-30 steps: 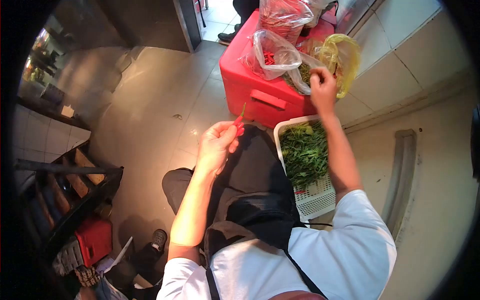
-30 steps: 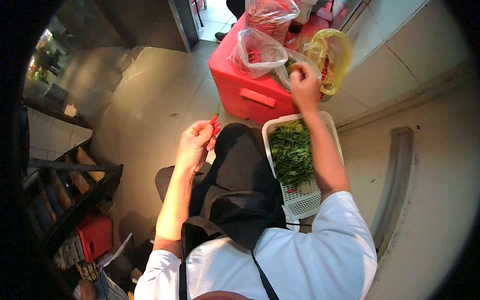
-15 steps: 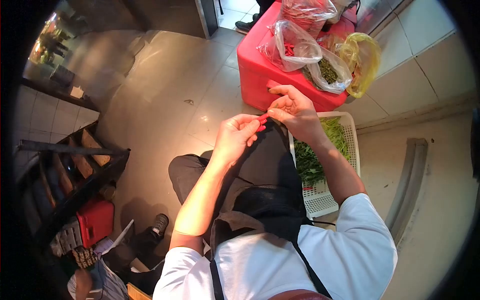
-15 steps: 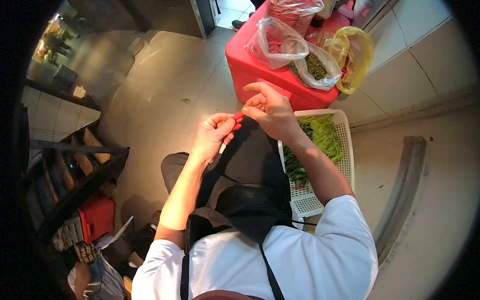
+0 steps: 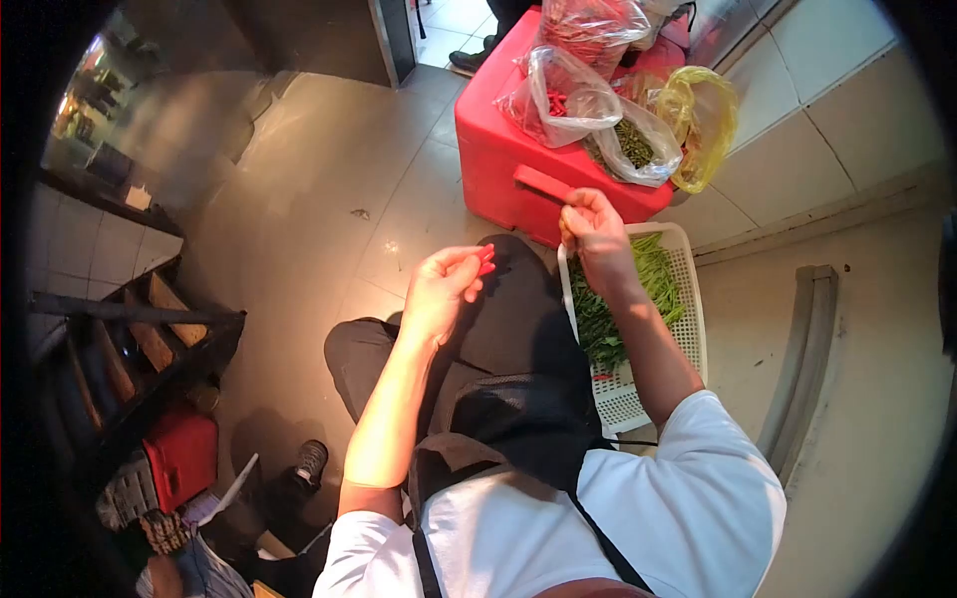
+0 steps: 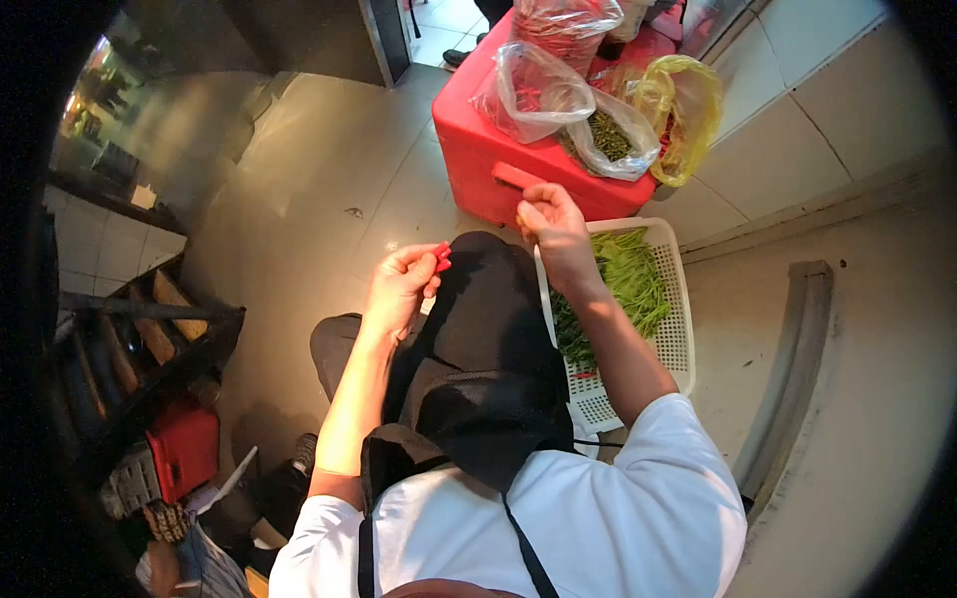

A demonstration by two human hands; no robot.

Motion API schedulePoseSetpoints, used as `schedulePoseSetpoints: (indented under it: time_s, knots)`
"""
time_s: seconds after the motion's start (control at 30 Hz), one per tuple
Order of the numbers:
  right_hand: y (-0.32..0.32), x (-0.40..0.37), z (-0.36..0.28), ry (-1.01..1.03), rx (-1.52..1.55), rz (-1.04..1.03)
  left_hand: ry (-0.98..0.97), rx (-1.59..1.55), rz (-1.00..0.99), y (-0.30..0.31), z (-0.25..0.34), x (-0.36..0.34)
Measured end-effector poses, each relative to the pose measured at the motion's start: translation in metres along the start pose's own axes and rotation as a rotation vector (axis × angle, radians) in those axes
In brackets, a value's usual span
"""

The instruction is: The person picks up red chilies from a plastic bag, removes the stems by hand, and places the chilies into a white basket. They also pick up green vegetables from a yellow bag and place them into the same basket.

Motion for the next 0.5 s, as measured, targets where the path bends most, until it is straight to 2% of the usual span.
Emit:
schedulePoseSetpoints:
  time_s: [0.07, 0.13, 0.23, 0.33, 0.37, 0.5]
  knots:
    - [0.025, -0.012, 0.001, 0.029, -0.179, 0.115, -0.025, 0.188, -0.014, -0.004, -0.02, 0.015]
    - [0.041, -0.024, 0.004, 0.028, -0.223, 0.131, -0.048, 0.469, -0.038, -0.025, -0.012, 0.022]
    - [0.066, -0.036, -0.006, 0.049, -0.286, 0.182, -0.216, 0.905, -0.14, -0.073, 0.032, 0.042]
    - [0.081, -0.043, -0.026, 0.11, -0.264, 0.256, -0.811, 1.078, 0.063, -0.113, 0.119, 0.077]
    - [0.086, -0.043, -0.032, 0.128, -0.252, 0.263, -0.889, 1.101, 0.104, -0.126, 0.148, 0.088]
    - [0.11, -0.039, -0.061, 0.22, -0.273, 0.294, -0.777, 1.401, 0.104, -0.16, 0.183, 0.184]
Point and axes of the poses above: each hand's wrist, its own x-axis towards the middle knuckle, its own y-axis out of the back of the hand, z = x × y, the point moved 9 cm from there along x, towards the middle knuckle, and after that the axes turned 15 degrees about x, right-handed, at the moved point
